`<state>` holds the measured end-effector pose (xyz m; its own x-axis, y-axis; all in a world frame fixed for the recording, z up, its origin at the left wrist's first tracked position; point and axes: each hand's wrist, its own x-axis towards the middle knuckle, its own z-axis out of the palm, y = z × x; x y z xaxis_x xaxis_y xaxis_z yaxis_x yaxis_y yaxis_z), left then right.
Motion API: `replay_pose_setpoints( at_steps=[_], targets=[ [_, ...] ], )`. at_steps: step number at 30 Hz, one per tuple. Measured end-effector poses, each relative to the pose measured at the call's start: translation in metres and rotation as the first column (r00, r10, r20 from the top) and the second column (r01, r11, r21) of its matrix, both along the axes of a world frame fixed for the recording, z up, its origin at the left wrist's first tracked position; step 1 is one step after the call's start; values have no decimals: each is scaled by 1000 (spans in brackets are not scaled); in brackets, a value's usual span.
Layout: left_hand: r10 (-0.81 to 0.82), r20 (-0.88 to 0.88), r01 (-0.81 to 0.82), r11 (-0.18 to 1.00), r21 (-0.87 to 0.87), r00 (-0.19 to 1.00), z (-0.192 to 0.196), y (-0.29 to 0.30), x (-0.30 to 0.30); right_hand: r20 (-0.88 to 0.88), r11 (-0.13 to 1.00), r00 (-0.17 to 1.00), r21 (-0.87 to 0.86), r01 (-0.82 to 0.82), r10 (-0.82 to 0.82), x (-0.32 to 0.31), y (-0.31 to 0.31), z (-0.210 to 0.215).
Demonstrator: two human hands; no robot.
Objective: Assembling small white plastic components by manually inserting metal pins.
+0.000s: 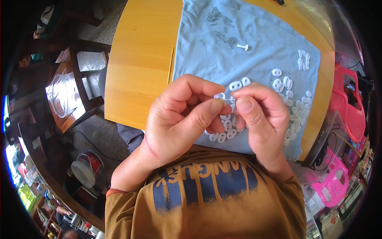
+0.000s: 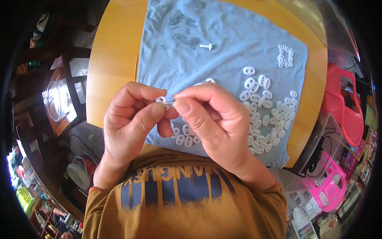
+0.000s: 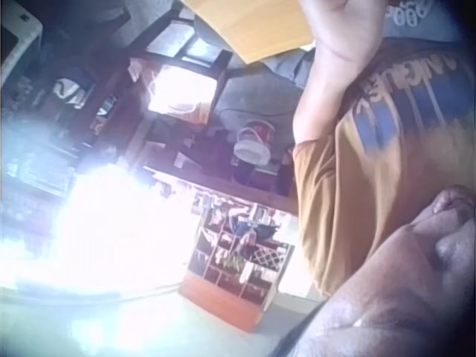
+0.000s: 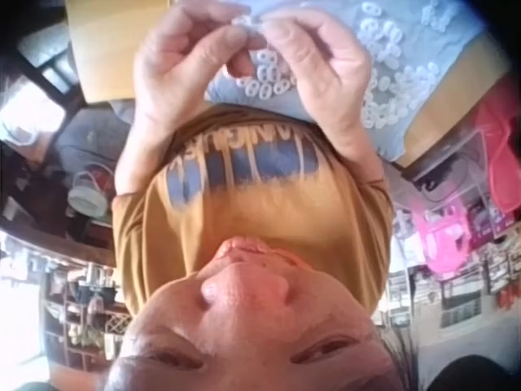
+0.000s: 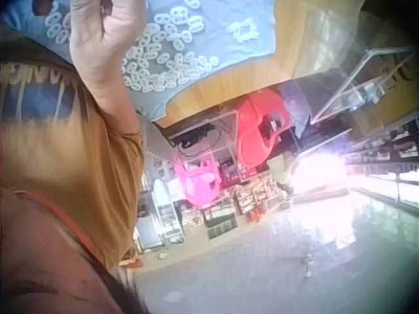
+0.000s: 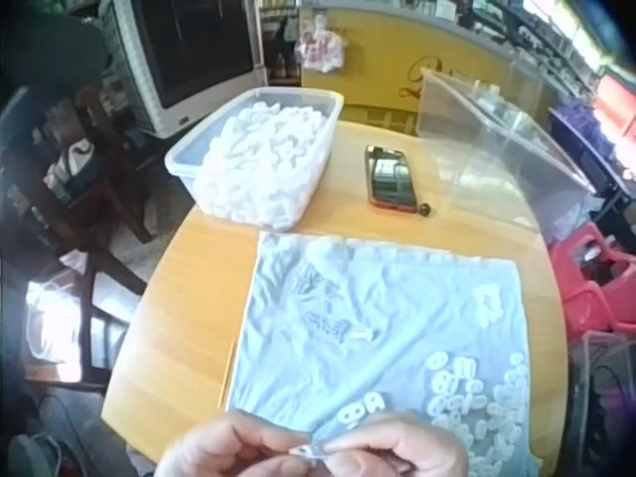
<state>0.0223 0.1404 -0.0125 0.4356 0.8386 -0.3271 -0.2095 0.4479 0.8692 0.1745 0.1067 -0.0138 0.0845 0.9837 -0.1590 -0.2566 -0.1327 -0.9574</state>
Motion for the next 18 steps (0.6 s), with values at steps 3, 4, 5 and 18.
replay_pose_setpoints(
  at_steps=[3, 4, 5, 18],
  targets=[
    [46, 48, -43, 997, -58, 998, -1, -1, -2, 5, 998, 1000, -68, 11, -11, 6, -1, -2],
    [56, 73, -51, 996, -66, 996, -2, -1, -3, 8, 998, 1000, -68, 10, -9, 5, -1, -4],
    [58, 76, -53, 996, -67, 995, -2, -2, -3, -13, 998, 1000, -64, 21, -21, 4, 0, -5],
    [88, 111, -71, 985, -155, 990, -5, -3, 1, -55, 987, 998, -160, -14, 5, 7, 3, -4]
  ],
)
